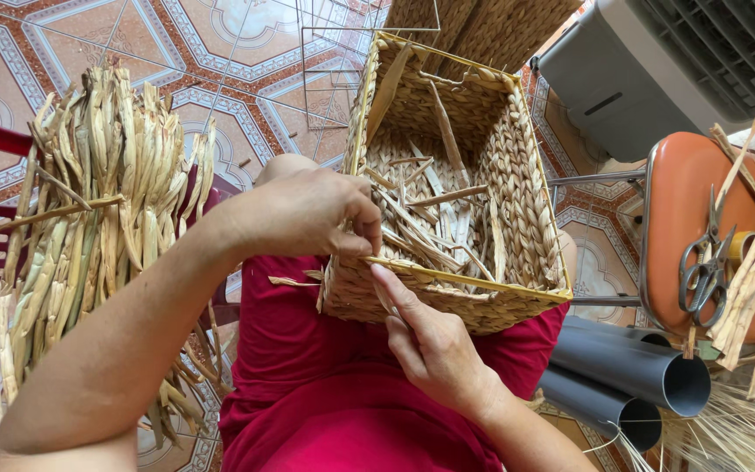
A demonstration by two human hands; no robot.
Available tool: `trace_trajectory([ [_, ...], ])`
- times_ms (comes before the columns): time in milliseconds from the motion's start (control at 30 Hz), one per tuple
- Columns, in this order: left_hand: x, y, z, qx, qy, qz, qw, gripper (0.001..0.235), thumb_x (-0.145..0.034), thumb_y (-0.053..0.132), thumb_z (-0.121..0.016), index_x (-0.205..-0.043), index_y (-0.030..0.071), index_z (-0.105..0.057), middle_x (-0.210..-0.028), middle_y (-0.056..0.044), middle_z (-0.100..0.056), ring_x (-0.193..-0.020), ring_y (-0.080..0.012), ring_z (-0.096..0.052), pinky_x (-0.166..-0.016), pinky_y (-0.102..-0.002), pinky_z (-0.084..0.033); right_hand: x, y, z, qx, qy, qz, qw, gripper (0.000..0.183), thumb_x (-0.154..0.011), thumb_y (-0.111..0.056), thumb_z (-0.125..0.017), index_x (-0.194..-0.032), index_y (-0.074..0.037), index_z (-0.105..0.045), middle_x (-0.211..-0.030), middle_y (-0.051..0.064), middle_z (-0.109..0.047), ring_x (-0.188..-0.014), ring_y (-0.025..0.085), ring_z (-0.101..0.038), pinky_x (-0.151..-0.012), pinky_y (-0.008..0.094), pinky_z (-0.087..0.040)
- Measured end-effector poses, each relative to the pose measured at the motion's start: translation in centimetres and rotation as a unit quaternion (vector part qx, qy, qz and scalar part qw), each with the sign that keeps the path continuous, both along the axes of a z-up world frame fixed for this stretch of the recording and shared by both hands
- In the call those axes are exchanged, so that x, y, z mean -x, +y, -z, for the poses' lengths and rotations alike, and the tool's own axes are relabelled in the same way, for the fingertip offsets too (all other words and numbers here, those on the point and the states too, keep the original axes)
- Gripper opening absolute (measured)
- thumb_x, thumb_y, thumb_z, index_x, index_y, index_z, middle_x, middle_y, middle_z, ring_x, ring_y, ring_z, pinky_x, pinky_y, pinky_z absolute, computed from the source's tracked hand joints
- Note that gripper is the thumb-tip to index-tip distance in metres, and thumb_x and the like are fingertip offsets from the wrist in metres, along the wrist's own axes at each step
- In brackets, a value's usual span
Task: The person sits on the floor and weaves a rectangular basket using dried palm leaves. They use shears to trim the leaves and a wooden stick to press the weave tight, working on the basket's edge.
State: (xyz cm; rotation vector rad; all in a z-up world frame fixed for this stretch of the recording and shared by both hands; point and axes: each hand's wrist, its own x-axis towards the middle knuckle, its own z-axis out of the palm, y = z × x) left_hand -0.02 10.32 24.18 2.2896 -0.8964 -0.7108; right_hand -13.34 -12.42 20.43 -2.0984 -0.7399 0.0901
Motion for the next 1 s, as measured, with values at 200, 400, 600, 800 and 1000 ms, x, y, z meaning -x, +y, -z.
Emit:
trace_trajectory([
  [200,-1.0,-0.8,0.2,0.070,-0.037,0.076,0.994,0.013,-0.080,0.022,-0.078,-0.086,0.012,-0.078,-0.093,-0.006,-0.071,-0.088,-0.0214,-0.069,-0.081,-0.040,-0.055,-0.6,-0.5,-1.4,0.023,0.016,-0.010,1.000,0.065,-0.095,-0.001,-0.065,-0.155,-0.005,-0.041,-0.123,0.018,-0.073,-0.106,0.031,-0.075,-0.087,0.037,-0.060],
  [400,1.1,0.9,1.5,0.133,-0.079,-0.047,0.987,0.010,-0.086,0.016,-0.073,-0.089,0.008,-0.068,-0.087,-0.005,-0.071,-0.078,-0.0186,-0.071,-0.072,-0.035,-0.057,-2.7,-1.6,-4.6,0.035,-0.111,0.104,0.988,0.027,-0.092,-0.012,-0.074,-0.119,-0.010,-0.071,-0.103,0.013,-0.065,-0.091,0.023,-0.069,-0.076,0.032,-0.059],
  [600,3.4,1.3,1.9,0.223,-0.190,-0.076,0.953,0.014,-0.089,0.011,-0.072,-0.091,0.003,-0.061,-0.088,-0.009,-0.063,-0.077,-0.0218,-0.068,-0.069,-0.035,-0.056,-7.2,0.2,-4.3,0.098,-0.017,0.047,0.994,0.019,-0.092,-0.016,-0.074,-0.109,-0.007,-0.076,-0.092,0.011,-0.071,-0.082,0.023,-0.069,-0.072,0.034,-0.055],
  [800,6.2,1.6,3.8,0.256,-0.019,-0.365,0.895,0.007,-0.098,0.014,-0.067,-0.104,0.010,-0.070,-0.082,0.000,-0.070,-0.065,-0.0095,-0.065,-0.058,-0.026,-0.052,-10.5,0.3,-1.3,0.006,0.259,-0.001,0.966,0.017,-0.097,-0.017,-0.070,-0.100,-0.002,-0.076,-0.081,0.001,-0.072,-0.077,0.009,-0.063,-0.069,0.027,-0.054],
  [1000,9.6,1.1,6.8,0.393,0.073,-0.391,0.829,0.013,-0.096,0.006,-0.069,-0.108,0.004,-0.073,-0.098,-0.001,-0.072,-0.088,-0.0071,-0.068,-0.077,-0.021,-0.056,-11.9,-0.3,1.1,-0.052,0.419,-0.029,0.906,0.019,-0.095,-0.019,-0.072,-0.097,-0.001,-0.075,-0.083,-0.003,-0.071,-0.076,0.003,-0.061,-0.066,0.021,-0.050],
])
